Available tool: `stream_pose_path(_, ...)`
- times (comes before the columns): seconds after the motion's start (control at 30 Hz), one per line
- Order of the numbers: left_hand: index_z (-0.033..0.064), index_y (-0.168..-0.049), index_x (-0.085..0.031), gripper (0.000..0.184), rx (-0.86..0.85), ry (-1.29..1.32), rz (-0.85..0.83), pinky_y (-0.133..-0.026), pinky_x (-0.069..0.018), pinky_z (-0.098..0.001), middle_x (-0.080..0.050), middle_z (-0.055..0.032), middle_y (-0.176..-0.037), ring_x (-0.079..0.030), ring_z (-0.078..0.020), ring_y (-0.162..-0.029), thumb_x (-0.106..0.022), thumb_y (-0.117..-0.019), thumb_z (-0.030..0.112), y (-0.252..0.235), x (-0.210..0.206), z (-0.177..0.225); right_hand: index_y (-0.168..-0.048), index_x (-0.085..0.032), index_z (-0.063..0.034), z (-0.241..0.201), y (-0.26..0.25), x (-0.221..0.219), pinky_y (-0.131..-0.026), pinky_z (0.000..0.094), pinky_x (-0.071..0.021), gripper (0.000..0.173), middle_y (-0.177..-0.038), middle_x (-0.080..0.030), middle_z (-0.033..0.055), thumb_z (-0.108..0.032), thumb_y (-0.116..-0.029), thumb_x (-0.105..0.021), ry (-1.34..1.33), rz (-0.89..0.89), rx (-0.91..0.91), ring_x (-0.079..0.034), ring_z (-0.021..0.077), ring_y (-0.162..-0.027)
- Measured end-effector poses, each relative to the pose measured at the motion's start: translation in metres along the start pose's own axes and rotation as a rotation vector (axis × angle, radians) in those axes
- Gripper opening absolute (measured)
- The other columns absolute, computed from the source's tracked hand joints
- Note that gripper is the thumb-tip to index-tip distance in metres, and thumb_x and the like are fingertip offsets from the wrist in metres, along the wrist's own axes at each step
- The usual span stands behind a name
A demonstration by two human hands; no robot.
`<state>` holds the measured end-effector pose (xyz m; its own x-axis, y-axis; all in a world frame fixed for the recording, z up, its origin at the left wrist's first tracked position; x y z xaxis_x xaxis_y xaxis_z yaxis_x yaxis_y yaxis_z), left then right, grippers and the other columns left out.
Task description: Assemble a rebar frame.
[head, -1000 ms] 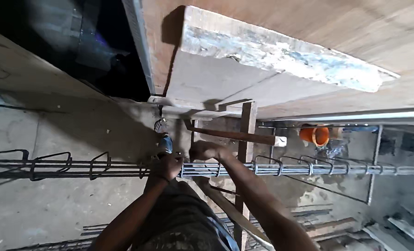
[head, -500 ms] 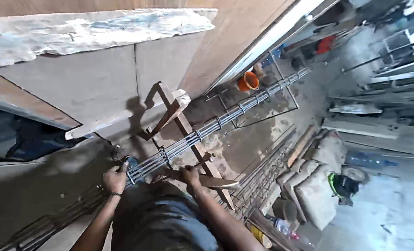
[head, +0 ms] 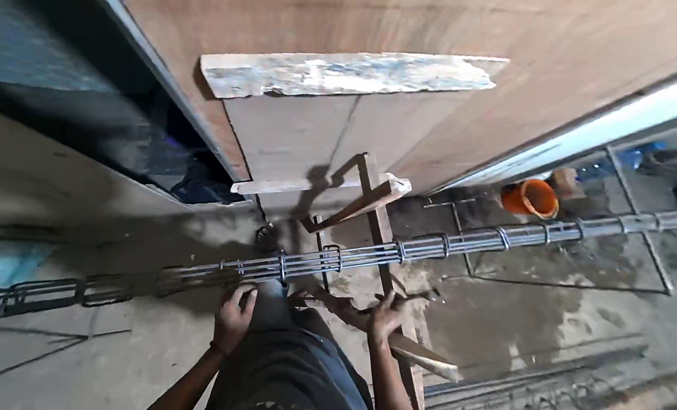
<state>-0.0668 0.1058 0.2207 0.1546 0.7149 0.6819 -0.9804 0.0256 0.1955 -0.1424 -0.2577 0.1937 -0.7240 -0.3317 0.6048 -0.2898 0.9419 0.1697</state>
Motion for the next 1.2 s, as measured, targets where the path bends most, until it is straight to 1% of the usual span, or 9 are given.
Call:
stream_pose_path(0.1, -0.0030, -0.110, -0.073, 0.028, 0.111, -0.006, -0.074, -0.089, -0.0572, -0.0526, -0.073, -0.0210, -0.105, -0.072, -0.0338, -0.095, -0.062, -0.1010, 0.021, 0.032, 0.004, -0.019, -0.126, -0.052, 0.0202, -0.042, 0.017, 0.037, -0.106, 0.0405, -0.0466, 0.040, -0.127, -0.054, 0.0330, -0.013, -0.1026, -0.051, -0.030, 0.187, 0.418, -0.058, 0.0316, -0.117)
stream_pose_path(0.23, -0.0024, -0.110, -0.073, 0.029, 0.242, 0.011, -0.111, -0.087, -0.0570, -0.0546, -0.073, -0.0212, -0.103, -0.072, -0.0347, -0.092, -0.061, -0.1020, 0.022, 0.044, -0.005, -0.040, -0.131, -0.051, -0.0226, -0.122, 0.024, 0.080, -0.090, 0.0119, -0.0506, 0.029, -0.114, -0.063, -0.0243, -0.034, -0.1053, -0.056, -0.590, 0.075, 0.819, -0.059, -0.0147, -0.105)
stream_pose_path(0.37, -0.0026, -0.115, -0.071, 0.031, 0.401, 0.101, -0.221, -0.097, -0.0539, -0.0534, -0.072, -0.0217, -0.110, -0.070, -0.0341, -0.102, -0.058, -0.1044, 0.024, 0.024, -0.023, -0.053, -0.129, -0.060, -0.0259, -0.199, 0.017, 0.096, -0.105, 0.0319, -0.0534, 0.031, -0.127, -0.067, -0.0144, -0.044, -0.1080, -0.046, -0.296, -0.224, 1.030, -0.062, 0.0033, -0.122)
stream_pose_path(0.43, -0.0041, -0.119, -0.069, 0.036, 0.500, 0.133, -0.285, -0.101, -0.0506, -0.0545, -0.070, -0.0243, -0.112, -0.068, -0.0370, -0.108, -0.055, -0.1065, 0.026, 0.006, -0.037, -0.065, -0.130, -0.057, -0.0164, -0.235, 0.009, 0.080, -0.088, 0.0313, -0.0613, 0.042, -0.117, -0.070, -0.0035, -0.048, -0.1090, -0.040, 0.060, -0.481, 1.175, -0.069, 0.0055, -0.104)
stream_pose_path(0.53, -0.0046, -0.125, -0.066, 0.038, 0.596, 0.180, -0.314, -0.104, -0.0485, -0.0546, -0.069, -0.0265, -0.118, -0.066, -0.0398, -0.114, -0.051, -0.1079, 0.025, -0.017, -0.063, -0.084, -0.122, -0.060, 0.0040, -0.287, 0.025, 0.031, -0.068, 0.0272, -0.0606, 0.047, -0.105, -0.067, 0.0100, -0.038, -0.1012, -0.062, 0.428, -0.969, 0.969, -0.067, 0.0086, -0.079)
stream_pose_path(0.77, 0.0003, -0.146, -0.052, 0.061, 0.613, 0.275, -0.354, -0.123, -0.0271, -0.0509, -0.050, -0.0226, -0.151, -0.041, -0.0357, -0.145, -0.060, -0.1014, 0.041, -0.040, -0.148, -0.140, -0.117, -0.067, -0.0106, -0.330, 0.037, -0.114, -0.070, 0.0262, -0.0580, 0.035, -0.099, -0.070, -0.0003, -0.018, -0.0849, -0.079, 1.117, -1.766, 0.310, -0.067, 0.0081, -0.081)
stream_pose_path(0.9, 0.0041, -0.137, -0.062, 0.042, 0.651, 0.577, -0.111, -0.108, -0.0475, -0.0300, -0.066, -0.0118, -0.131, -0.063, -0.0146, -0.121, -0.054, -0.1056, 0.031, -0.069, -0.156, -0.133, -0.115, -0.074, -0.0078, -0.322, 0.053, -0.182, -0.086, 0.0438, -0.0570, 0.028, -0.105, -0.074, 0.0088, -0.022, -0.0910, -0.070, 1.407, -1.905, 1.195, -0.070, 0.0239, -0.097)
stream_pose_path(1.0, 0.0006, -0.139, -0.058, 0.043, 0.651, 0.762, -0.276, -0.107, -0.0459, -0.0436, -0.065, -0.0210, -0.131, -0.063, -0.0279, -0.119, -0.043, -0.1110, 0.029, -0.111, -0.155, -0.114, -0.105, -0.073, -0.0165, -0.314, 0.066, -0.220, -0.088, 0.0548, -0.0547, 0.018, -0.109, -0.073, 0.0065, -0.019, -0.0882, -0.067, 1.387, -1.784, 1.980, -0.065, 0.0352, -0.112)
stream_pose_path(1.2, 0.0011, -0.136, -0.060, 0.054, 0.703, 0.971, -0.454, -0.101, -0.0499, -0.0482, -0.067, -0.0219, -0.125, -0.066, -0.0297, -0.112, -0.037, -0.1112, 0.043, -0.138, -0.211, -0.113, -0.106, -0.068, -0.0144, -0.297, 0.088, -0.268, -0.106, 0.0567, -0.0438, 0.015, -0.111, -0.068, 0.0092, -0.008, -0.0932, -0.065, 1.534, -1.882, 2.355, -0.059, 0.0365, -0.121)
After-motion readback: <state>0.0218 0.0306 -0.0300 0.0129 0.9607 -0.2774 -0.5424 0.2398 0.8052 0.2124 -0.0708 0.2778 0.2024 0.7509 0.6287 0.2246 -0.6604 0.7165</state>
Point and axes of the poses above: each hand's wrist, its own y-axis away from the middle knuckle, its own x-axis out of the back of the hand, z = x × y, the point moved 3 cm from there along -y, towards the middle knuckle
